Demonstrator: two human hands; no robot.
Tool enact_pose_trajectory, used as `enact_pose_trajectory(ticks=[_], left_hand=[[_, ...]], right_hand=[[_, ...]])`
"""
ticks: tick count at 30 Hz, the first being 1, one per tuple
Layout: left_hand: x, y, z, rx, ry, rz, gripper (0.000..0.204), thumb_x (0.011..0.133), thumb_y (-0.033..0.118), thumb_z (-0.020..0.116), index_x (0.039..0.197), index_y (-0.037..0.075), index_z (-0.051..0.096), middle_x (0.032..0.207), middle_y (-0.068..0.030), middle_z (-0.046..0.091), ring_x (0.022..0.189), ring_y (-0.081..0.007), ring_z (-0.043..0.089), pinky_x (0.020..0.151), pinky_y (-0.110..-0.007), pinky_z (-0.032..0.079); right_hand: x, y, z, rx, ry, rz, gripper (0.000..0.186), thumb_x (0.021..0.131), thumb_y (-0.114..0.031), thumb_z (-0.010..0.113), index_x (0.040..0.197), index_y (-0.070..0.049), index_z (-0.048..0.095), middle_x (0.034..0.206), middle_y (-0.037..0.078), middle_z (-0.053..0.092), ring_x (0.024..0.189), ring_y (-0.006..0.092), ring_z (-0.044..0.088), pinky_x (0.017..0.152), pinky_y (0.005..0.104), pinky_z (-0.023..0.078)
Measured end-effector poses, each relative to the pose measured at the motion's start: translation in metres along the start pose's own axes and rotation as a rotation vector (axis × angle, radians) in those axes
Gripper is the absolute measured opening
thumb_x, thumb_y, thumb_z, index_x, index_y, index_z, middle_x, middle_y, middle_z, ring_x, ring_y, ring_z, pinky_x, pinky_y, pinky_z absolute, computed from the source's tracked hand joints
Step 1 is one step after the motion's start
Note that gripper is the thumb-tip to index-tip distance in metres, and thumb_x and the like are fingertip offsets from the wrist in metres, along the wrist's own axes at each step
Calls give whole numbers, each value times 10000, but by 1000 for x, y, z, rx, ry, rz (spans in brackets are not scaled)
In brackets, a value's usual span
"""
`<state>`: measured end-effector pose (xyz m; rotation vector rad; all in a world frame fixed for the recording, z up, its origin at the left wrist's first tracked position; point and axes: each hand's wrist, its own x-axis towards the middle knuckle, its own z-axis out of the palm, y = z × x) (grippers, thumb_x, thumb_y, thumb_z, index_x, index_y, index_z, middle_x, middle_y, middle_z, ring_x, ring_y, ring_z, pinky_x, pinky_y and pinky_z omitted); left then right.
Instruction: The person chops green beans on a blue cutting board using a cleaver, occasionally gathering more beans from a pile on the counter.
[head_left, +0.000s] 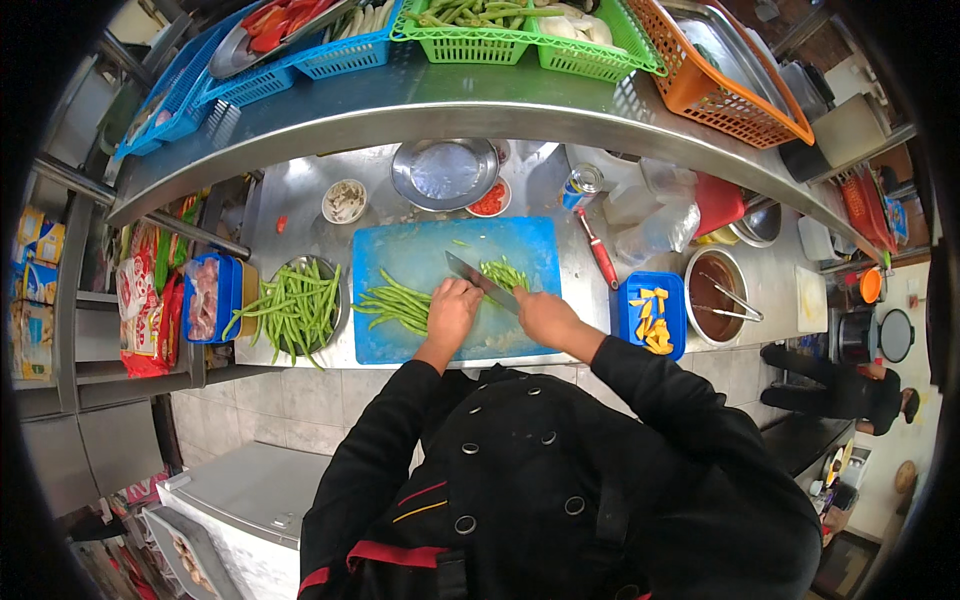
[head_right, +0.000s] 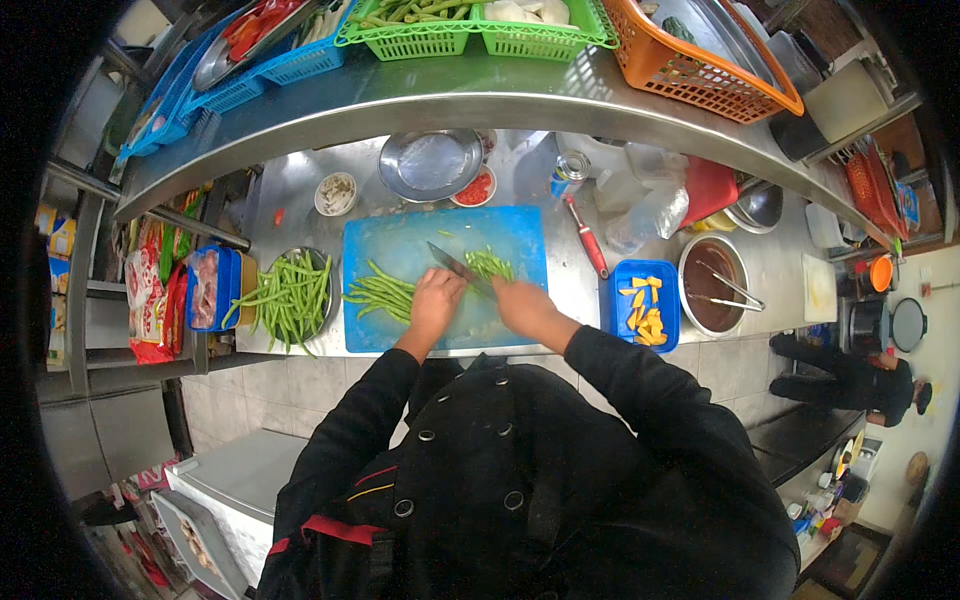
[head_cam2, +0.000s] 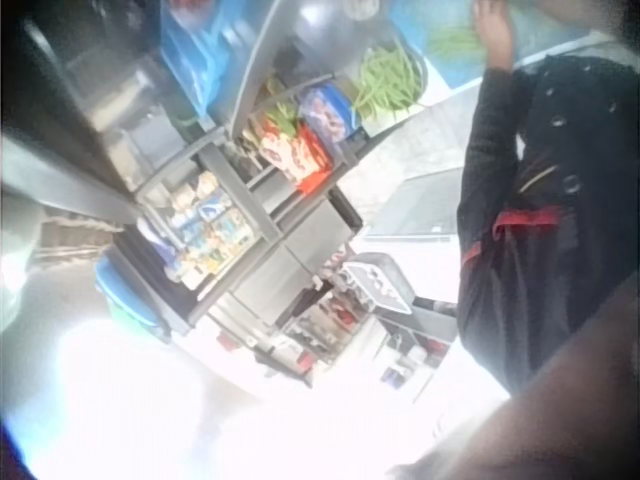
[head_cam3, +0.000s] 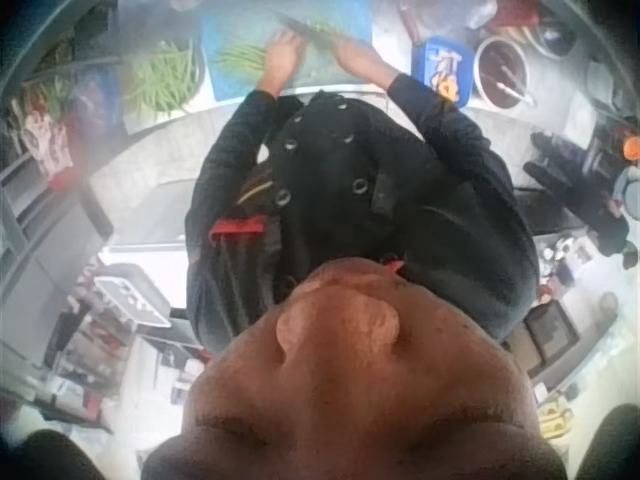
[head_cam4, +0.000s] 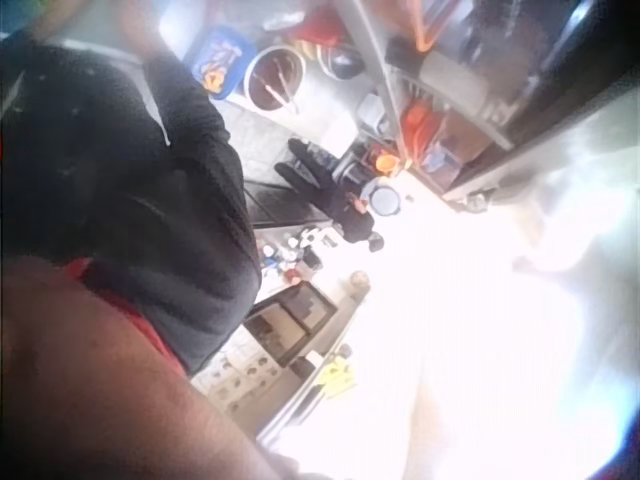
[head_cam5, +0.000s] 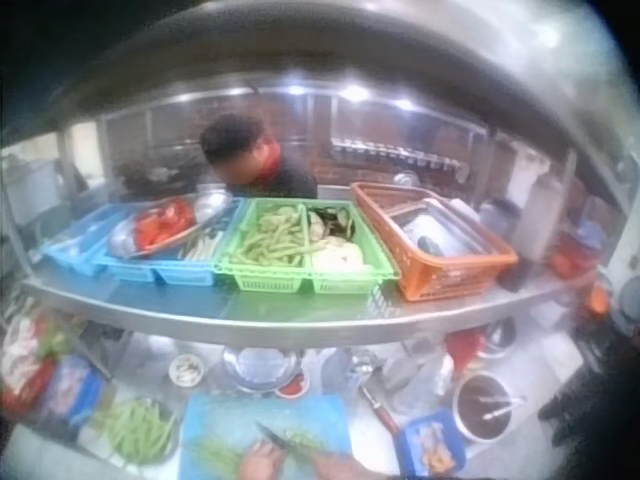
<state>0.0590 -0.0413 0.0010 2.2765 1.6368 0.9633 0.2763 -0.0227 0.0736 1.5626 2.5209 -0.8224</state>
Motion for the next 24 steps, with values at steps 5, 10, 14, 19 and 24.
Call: enact_pose_trajectory(ticks=[5, 10, 14, 19, 24], left_hand=[[13, 1, -11, -15, -25, -63, 116, 810, 121, 783, 924, 109, 764, 968, -34, 682, 988, -281, 637, 853, -437, 523], [10, -21, -17, 4, -55, -62, 105, 812, 151, 789, 906, 115, 759, 995, -24, 692, 996, -273, 643, 867, -445, 511], [8, -10, -11, 40, -51, -43, 95, 819, 172, 783, 896, 123, 758, 980, -16, 696, 973, -275, 641, 869, -450, 496], [7, -1, -8, 6, -8, -45, 81, 825, 157, 779, 880, 104, 751, 949, -31, 694, 946, -294, 636, 845, -447, 499], [4, -7, -5, -73, 16, -41, 131, 802, 138, 808, 889, 68, 739, 970, -76, 695, 964, -323, 640, 858, -448, 525]], right_hand=[[9, -9, 15, 69, 113, 7, 249, 965, -112, 527, 1190, -7, 545, 842, 288, 717, 796, 492, 716, 723, 589, 570], [9, -12, -13, 37, 33, -1, 279, 954, -97, 535, 1218, -7, 552, 843, 286, 722, 803, 474, 730, 731, 585, 579], [-7, -11, -26, -38, -78, 5, 306, 946, -86, 541, 1242, -12, 558, 894, 279, 735, 852, 457, 742, 769, 578, 584], [9, -12, -9, -29, -22, 6, 298, 943, -74, 549, 1235, -14, 557, 900, 272, 738, 848, 460, 739, 750, 577, 582], [1, -6, -20, 1, -12, -35, 279, 954, -87, 548, 1222, -10, 545, 843, 270, 730, 782, 470, 730, 700, 584, 577]])
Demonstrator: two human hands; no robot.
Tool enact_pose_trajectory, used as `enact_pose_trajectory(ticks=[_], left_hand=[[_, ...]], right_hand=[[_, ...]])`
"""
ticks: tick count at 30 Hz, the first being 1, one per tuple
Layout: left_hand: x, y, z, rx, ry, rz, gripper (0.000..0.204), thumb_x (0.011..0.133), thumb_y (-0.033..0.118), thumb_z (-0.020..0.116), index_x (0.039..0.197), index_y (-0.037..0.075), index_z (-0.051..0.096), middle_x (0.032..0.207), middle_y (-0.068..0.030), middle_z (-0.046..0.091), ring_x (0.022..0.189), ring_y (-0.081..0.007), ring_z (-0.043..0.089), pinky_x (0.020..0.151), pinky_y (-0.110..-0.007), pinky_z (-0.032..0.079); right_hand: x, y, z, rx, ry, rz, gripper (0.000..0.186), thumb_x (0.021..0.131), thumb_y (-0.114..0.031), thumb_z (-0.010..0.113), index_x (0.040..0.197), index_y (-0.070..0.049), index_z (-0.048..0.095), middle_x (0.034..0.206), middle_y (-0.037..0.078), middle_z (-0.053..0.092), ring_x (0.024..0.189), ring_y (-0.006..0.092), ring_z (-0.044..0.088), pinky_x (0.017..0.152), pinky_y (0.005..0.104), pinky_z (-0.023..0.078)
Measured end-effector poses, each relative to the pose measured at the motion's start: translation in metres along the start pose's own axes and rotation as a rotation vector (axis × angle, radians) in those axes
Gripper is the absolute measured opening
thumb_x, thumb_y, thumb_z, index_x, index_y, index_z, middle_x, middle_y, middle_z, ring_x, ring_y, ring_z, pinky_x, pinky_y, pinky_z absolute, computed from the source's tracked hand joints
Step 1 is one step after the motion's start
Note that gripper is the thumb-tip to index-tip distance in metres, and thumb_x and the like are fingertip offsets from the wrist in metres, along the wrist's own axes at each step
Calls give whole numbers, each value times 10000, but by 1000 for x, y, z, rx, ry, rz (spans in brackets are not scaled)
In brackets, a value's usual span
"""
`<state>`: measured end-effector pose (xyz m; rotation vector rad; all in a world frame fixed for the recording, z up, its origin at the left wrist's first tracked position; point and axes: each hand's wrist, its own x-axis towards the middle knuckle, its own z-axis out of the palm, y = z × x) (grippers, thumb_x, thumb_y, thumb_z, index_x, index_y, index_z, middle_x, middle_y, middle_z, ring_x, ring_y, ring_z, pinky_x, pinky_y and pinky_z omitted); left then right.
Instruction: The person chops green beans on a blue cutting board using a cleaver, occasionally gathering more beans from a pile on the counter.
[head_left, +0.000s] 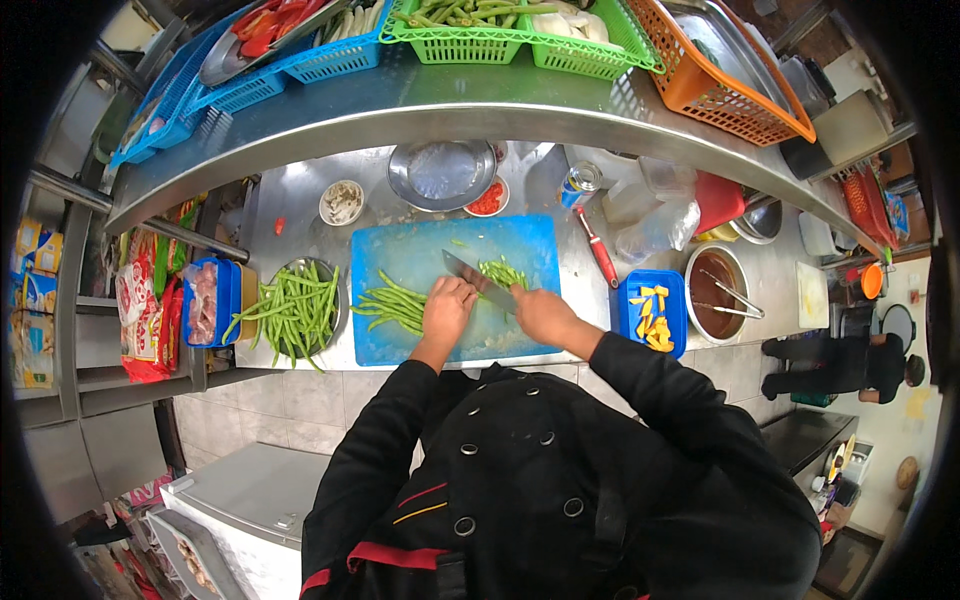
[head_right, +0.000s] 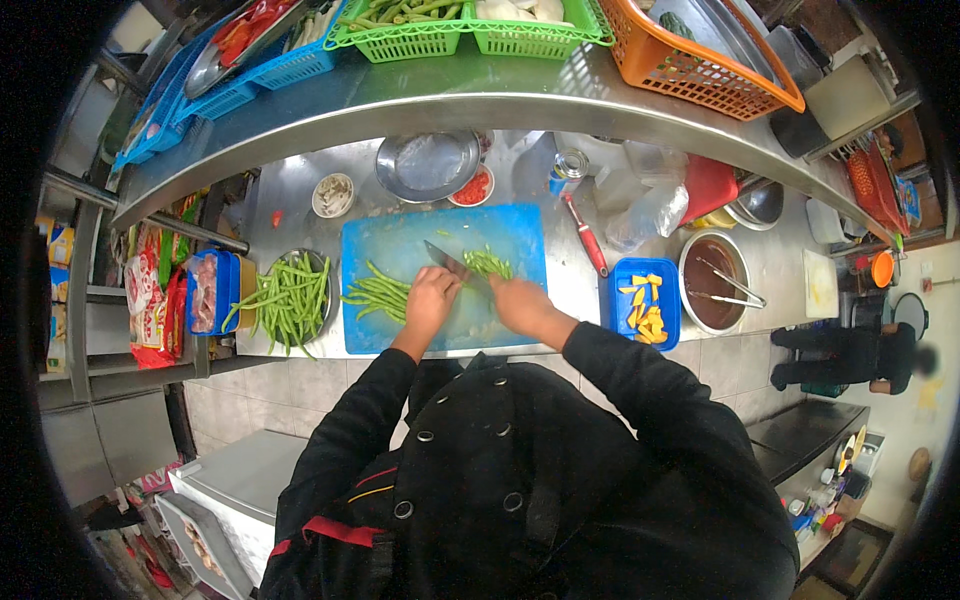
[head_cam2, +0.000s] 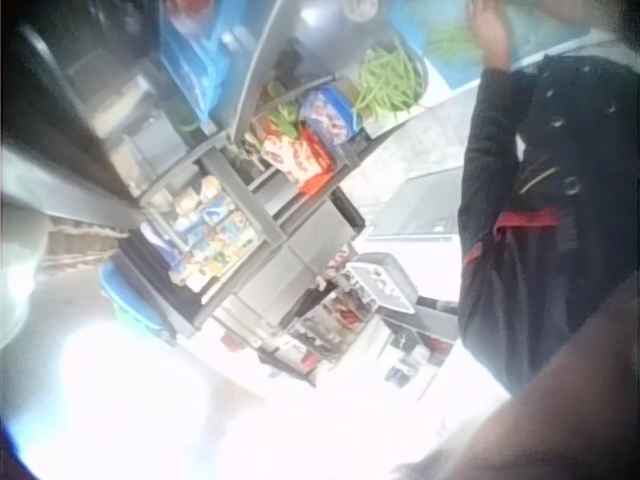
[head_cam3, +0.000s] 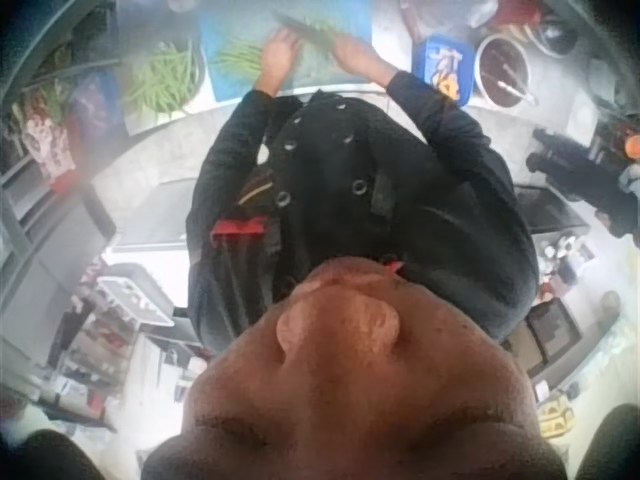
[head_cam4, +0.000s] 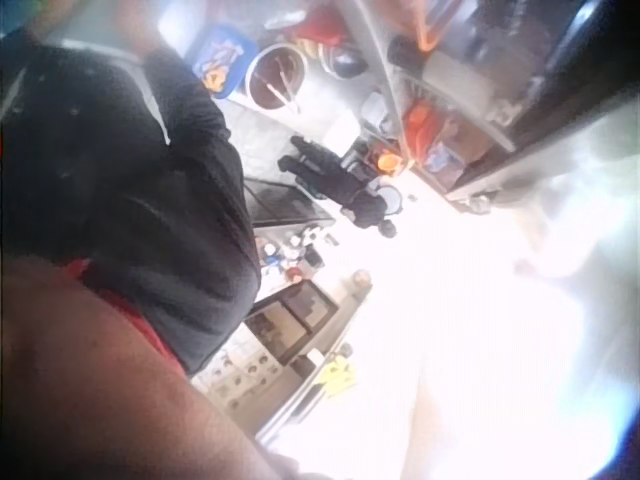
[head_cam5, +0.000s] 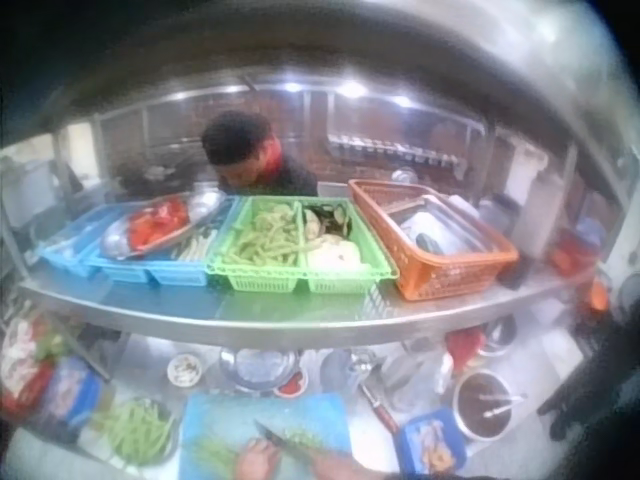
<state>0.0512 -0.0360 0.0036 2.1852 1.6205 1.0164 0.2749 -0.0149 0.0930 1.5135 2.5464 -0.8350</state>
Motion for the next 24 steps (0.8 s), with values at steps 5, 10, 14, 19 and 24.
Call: enact_pose_trajectory(ticks=[5, 10, 14, 19, 24], left_hand=[[12, 5, -10, 25, -2, -184, 212, 784, 145, 838, 946, 48, 741, 1011, -103, 698, 1010, -346, 639, 884, -455, 533], [-6, 7, -6, 18, -72, -86, 228, 795, 135, 833, 976, 27, 745, 1021, -116, 706, 1023, -353, 637, 895, -455, 530], [-12, 16, 7, -45, -69, -52, 186, 820, 102, 802, 977, 19, 747, 1001, -123, 716, 990, -352, 651, 899, -449, 530], [-14, 9, 8, -73, -40, -22, 109, 841, 68, 762, 937, 17, 747, 969, -126, 724, 948, -345, 670, 893, -444, 534], [-13, 12, 9, -85, -2, -18, 81, 849, 61, 747, 918, 17, 741, 947, -126, 723, 933, -348, 675, 878, -448, 540]], right_hand=[[18, 3, 27, 49, 88, 25, 268, 968, -115, 538, 1217, -14, 542, 852, 279, 728, 789, 470, 731, 713, 588, 576], [7, -2, 3, 10, 3, -9, 256, 955, -105, 534, 1196, -18, 540, 849, 279, 726, 787, 465, 733, 703, 580, 578], [-4, -4, 20, 8, 0, 33, 255, 947, -90, 536, 1190, -15, 548, 880, 281, 729, 827, 464, 735, 722, 569, 578], [8, -11, 15, -16, -19, 20, 274, 940, -78, 539, 1204, -5, 546, 872, 276, 731, 821, 466, 734, 719, 571, 575], [-11, 0, 8, -15, -40, 33, 297, 942, -74, 531, 1230, -5, 547, 894, 276, 737, 832, 459, 740, 725, 568, 581]])
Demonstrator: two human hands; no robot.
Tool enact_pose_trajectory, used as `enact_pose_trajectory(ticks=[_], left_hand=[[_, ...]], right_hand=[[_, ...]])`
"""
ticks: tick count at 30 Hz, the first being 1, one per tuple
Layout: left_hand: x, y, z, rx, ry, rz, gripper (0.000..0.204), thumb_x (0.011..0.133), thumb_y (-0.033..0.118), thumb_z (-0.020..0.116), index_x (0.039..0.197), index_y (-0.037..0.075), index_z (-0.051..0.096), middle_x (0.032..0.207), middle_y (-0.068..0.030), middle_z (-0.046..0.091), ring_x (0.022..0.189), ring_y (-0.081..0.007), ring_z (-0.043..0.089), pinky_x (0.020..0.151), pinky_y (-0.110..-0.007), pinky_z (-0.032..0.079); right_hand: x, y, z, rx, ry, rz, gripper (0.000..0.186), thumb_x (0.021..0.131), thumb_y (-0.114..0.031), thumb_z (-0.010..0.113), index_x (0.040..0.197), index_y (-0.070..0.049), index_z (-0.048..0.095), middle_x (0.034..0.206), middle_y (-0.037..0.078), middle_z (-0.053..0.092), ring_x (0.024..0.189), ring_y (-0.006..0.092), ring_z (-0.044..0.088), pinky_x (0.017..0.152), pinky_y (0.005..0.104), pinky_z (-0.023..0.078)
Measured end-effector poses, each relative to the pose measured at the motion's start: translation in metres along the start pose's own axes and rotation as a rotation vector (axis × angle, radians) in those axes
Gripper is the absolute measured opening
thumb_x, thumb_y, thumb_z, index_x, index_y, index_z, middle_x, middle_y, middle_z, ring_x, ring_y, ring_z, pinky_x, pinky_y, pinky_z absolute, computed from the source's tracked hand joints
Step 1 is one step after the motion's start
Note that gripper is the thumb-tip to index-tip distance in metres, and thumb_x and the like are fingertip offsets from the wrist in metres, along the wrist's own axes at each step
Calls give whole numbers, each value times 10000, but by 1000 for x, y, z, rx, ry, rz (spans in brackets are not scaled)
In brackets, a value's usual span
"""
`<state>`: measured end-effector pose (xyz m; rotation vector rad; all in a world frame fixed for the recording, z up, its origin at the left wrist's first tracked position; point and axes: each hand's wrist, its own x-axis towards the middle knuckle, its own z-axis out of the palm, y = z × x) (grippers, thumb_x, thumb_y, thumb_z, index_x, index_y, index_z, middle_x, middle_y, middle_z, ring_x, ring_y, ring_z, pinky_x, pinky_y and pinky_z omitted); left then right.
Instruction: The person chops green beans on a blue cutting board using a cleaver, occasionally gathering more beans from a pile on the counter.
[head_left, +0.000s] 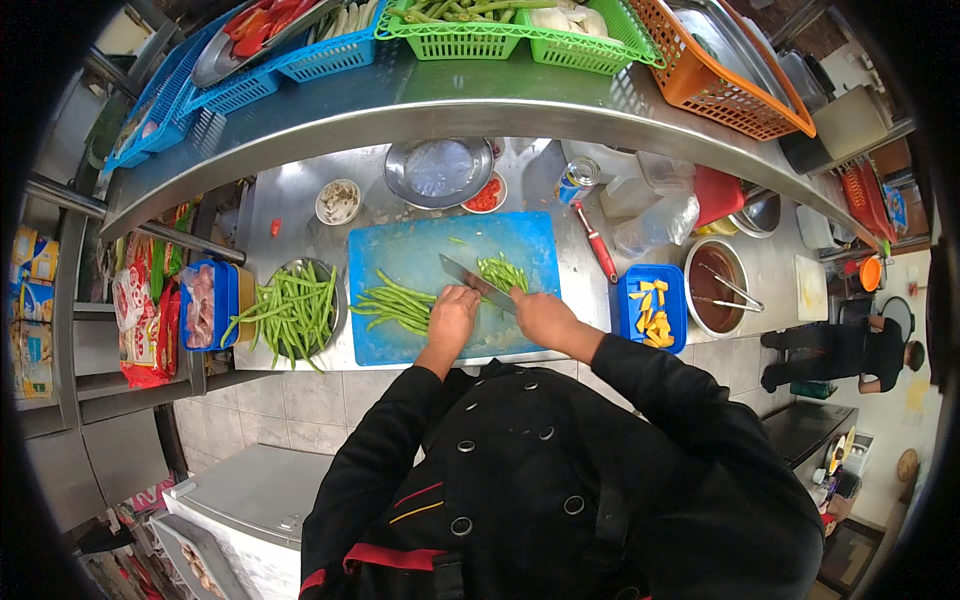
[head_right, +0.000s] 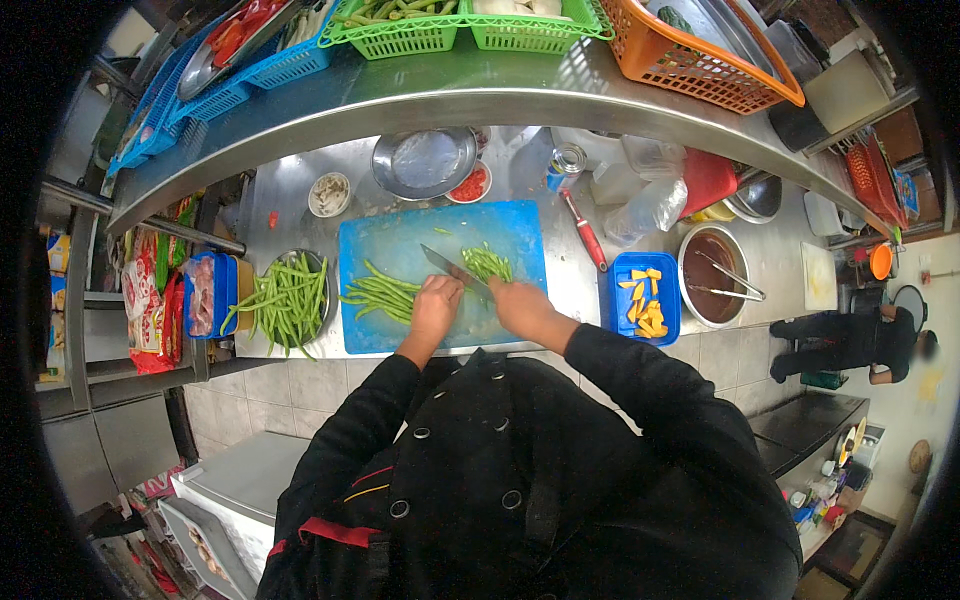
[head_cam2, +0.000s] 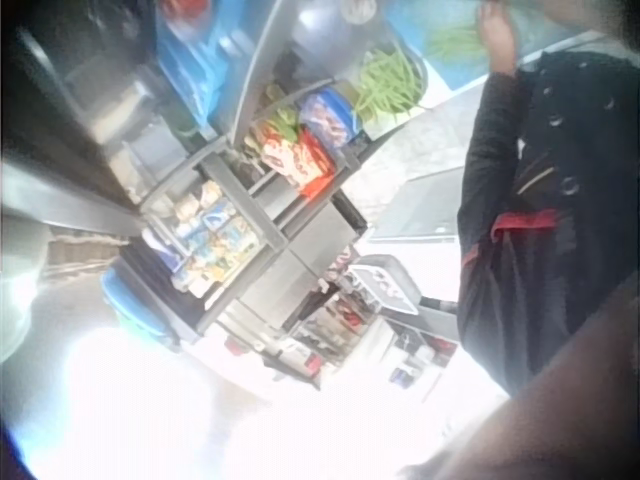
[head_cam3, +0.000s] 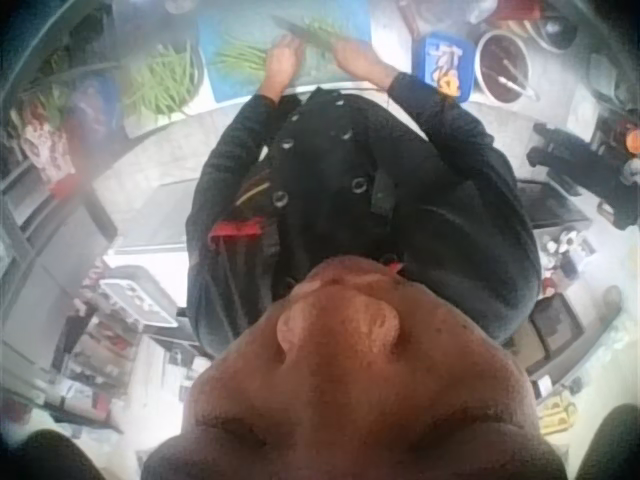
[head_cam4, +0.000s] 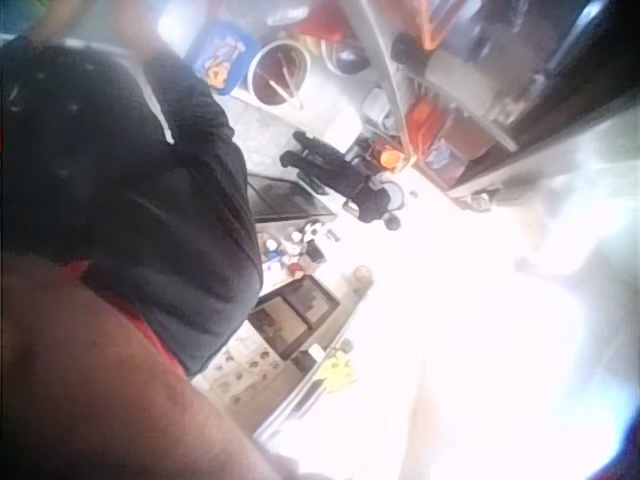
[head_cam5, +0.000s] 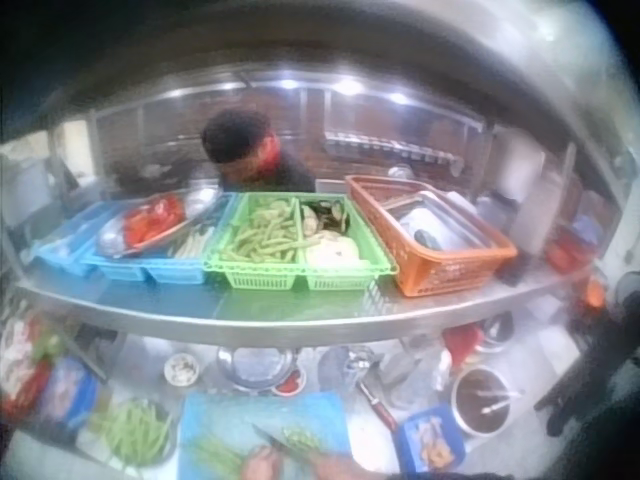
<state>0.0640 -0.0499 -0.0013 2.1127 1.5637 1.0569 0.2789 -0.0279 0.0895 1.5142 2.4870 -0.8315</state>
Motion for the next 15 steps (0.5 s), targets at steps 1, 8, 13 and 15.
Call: enact_pose_trajectory(ticks=[1, 8, 13, 15], left_hand=[[0, 0, 1, 4, -3, 6, 83, 847, 59, 749, 917, 17, 740, 947, -125, 723, 934, -347, 674, 873, -447, 542], [0, 4, -8, 19, 15, 9, 98, 828, 46, 767, 916, 18, 733, 936, -120, 723, 927, -346, 675, 847, -439, 552], [5, 7, -7, -2, 37, 25, 100, 828, 36, 764, 919, 18, 729, 939, -118, 724, 924, -343, 675, 852, -435, 552], [1, 6, -10, 3, 15, 32, 97, 826, 33, 762, 915, 16, 725, 945, -116, 726, 927, -341, 676, 852, -434, 553]], right_hand=[[6, 1, 8, 13, 14, 2, 298, 943, -75, 530, 1233, -10, 549, 905, 272, 739, 845, 457, 741, 733, 564, 583], [10, -8, -13, 14, -34, 0, 285, 959, -93, 517, 1234, -23, 553, 915, 285, 732, 866, 473, 732, 745, 588, 569], [28, -18, 8, 81, 59, -24, 279, 974, -114, 517, 1231, -13, 562, 926, 289, 731, 871, 472, 727, 780, 581, 566], [28, -17, -7, 59, -5, -25, 283, 977, -113, 513, 1235, -6, 559, 925, 294, 728, 867, 480, 721, 780, 586, 563]])
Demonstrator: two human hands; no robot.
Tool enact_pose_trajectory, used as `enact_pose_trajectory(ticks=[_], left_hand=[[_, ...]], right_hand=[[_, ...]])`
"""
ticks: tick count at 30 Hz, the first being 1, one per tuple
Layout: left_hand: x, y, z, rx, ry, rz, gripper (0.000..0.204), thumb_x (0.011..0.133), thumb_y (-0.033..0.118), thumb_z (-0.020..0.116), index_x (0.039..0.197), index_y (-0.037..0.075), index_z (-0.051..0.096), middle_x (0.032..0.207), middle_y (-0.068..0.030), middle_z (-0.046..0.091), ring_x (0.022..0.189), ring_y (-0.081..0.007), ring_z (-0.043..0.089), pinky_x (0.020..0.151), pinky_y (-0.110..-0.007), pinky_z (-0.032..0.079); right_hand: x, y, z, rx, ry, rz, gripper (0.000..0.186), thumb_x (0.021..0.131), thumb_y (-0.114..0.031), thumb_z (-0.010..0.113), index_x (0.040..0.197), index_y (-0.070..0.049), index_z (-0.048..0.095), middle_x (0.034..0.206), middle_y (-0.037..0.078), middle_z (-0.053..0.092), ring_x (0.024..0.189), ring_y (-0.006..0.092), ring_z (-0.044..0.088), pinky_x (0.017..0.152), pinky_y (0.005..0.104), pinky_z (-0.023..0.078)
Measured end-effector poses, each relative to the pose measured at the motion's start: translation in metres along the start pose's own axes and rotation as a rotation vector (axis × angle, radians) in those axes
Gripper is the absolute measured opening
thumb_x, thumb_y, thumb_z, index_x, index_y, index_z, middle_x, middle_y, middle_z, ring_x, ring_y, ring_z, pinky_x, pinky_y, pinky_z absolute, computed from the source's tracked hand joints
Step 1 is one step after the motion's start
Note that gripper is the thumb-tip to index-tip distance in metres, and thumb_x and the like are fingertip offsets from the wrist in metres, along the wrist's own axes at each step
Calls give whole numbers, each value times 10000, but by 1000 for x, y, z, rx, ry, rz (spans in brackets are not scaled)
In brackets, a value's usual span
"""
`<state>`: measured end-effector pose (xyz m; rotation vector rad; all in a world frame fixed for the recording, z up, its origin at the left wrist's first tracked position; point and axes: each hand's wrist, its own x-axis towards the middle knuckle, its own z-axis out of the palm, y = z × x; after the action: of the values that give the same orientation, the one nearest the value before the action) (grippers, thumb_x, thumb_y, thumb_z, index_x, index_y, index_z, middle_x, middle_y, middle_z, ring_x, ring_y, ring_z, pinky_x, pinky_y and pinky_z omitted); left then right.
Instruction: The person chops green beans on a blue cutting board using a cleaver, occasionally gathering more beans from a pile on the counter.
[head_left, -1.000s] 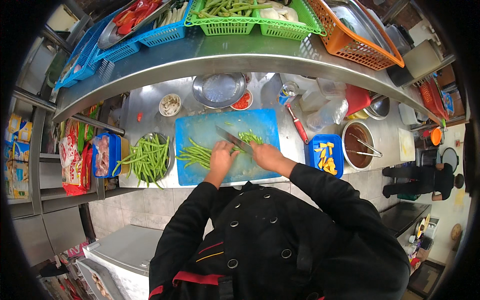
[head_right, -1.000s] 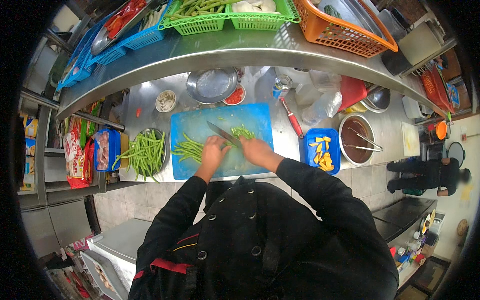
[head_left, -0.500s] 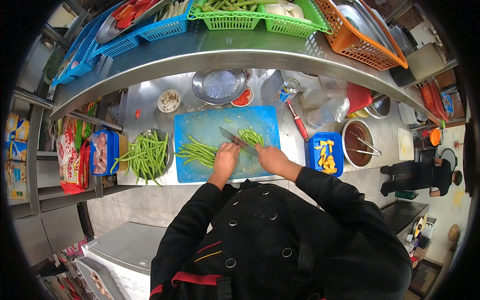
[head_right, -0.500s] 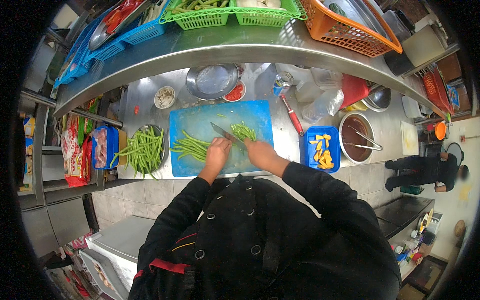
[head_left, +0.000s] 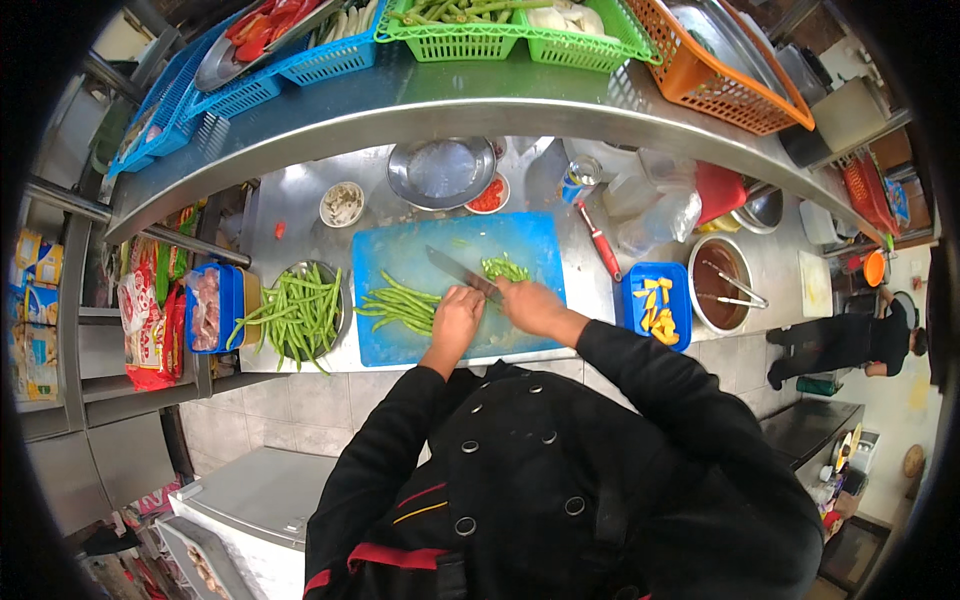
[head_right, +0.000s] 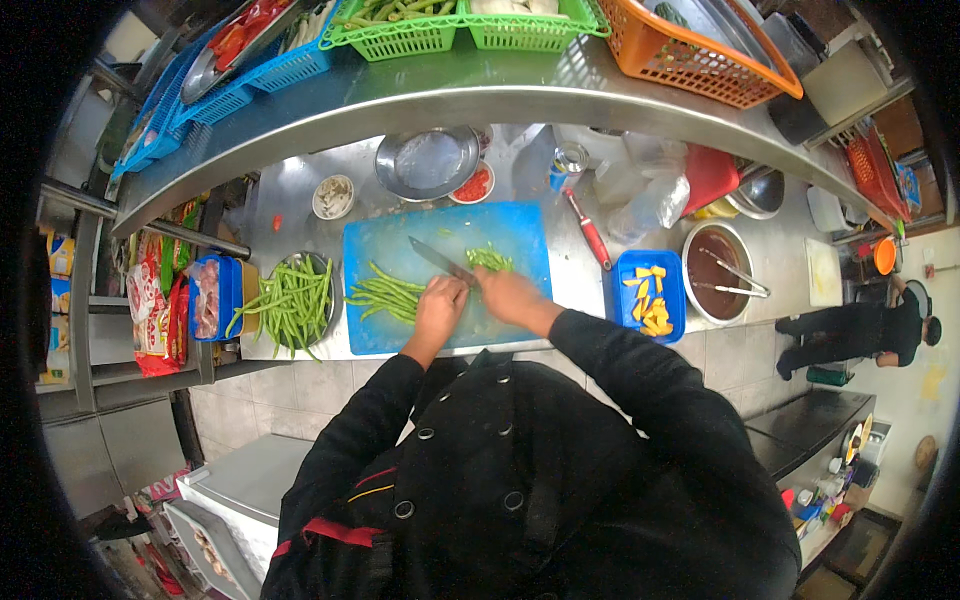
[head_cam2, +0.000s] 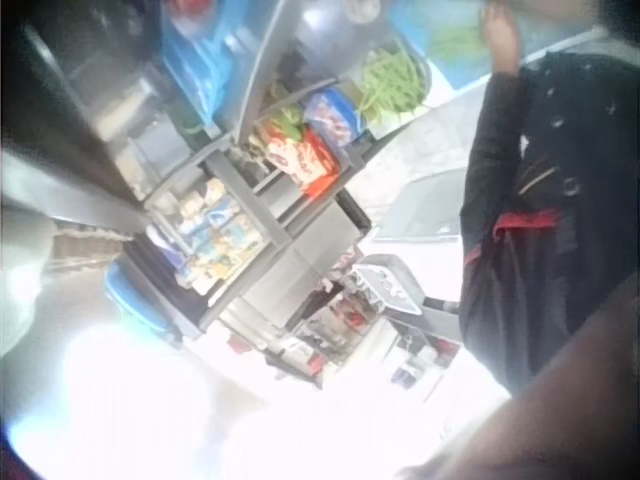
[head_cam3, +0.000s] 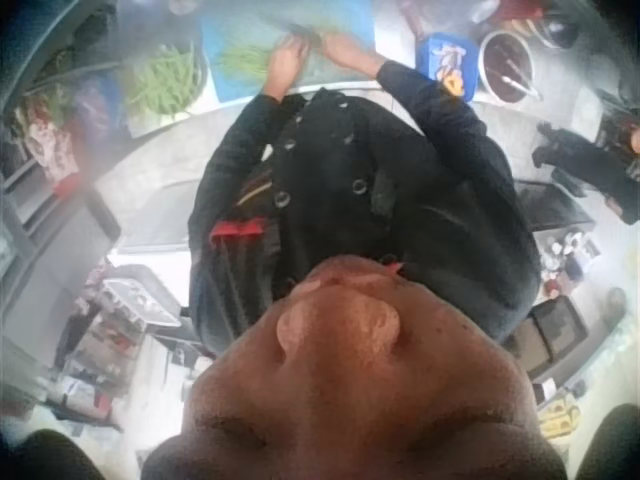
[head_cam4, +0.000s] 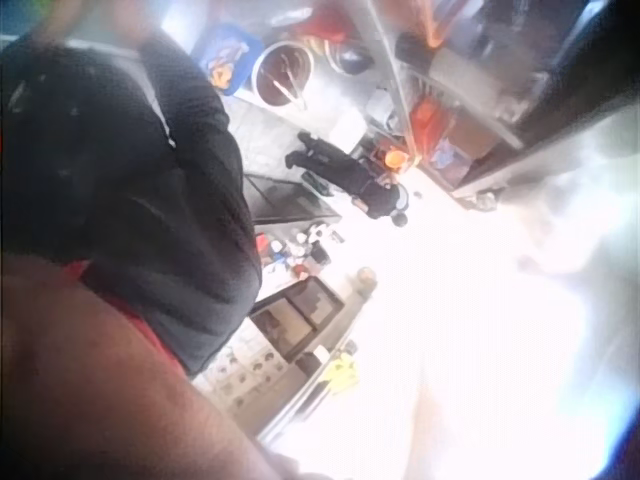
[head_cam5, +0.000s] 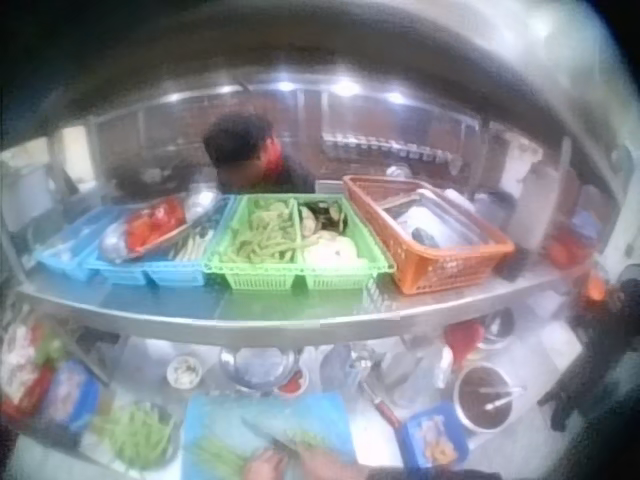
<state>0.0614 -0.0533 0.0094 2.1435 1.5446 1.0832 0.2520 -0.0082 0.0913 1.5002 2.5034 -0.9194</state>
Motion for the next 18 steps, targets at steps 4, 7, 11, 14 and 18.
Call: enact_pose_trajectory(ticks=[4, 7, 11, 14, 18], left_hand=[[-3, -4, 6, 10, -26, -12, 92, 818, 30, 758, 905, 24, 728, 951, -119, 732, 929, -341, 678, 852, -432, 553], [5, -14, 2, 18, -152, 13, 87, 825, 63, 749, 908, 36, 740, 957, -122, 734, 933, -341, 680, 860, -433, 558], [27, -51, -44, 125, -307, -6, 104, 846, 121, 718, 921, 70, 769, 989, -124, 732, 953, -354, 675, 891, -464, 554], [38, -79, -77, 391, -459, -95, 121, 859, 136, 687, 928, 107, 782, 996, -124, 713, 973, -365, 654, 912, -484, 529], [44, -94, -80, 506, -539, -74, 122, 862, 163, 678, 920, 124, 777, 969, -120, 698, 986, -350, 647, 923, -472, 513]], right_hand=[[-18, 7, 3, -13, -34, 75, 322, 977, -111, 516, 1277, 3, 552, 938, 297, 727, 873, 486, 718, 776, 583, 564], [4, 6, 23, 101, 146, -24, 349, 978, -132, 524, 1300, 0, 551, 947, 295, 728, 882, 483, 719, 783, 582, 564], [17, -9, 2, 94, 25, -11, 340, 987, -157, 524, 1286, 0, 553, 955, 305, 723, 906, 485, 711, 808, 590, 554], [-12, 1, 8, 177, 8, -12, 353, 976, -169, 554, 1282, 9, 548, 959, 308, 721, 932, 482, 710, 826, 589, 551], [-24, 38, 30, 265, 46, 0, 385, 959, -183, 603, 1286, 8, 536, 965, 301, 722, 935, 485, 705, 846, 587, 547]])
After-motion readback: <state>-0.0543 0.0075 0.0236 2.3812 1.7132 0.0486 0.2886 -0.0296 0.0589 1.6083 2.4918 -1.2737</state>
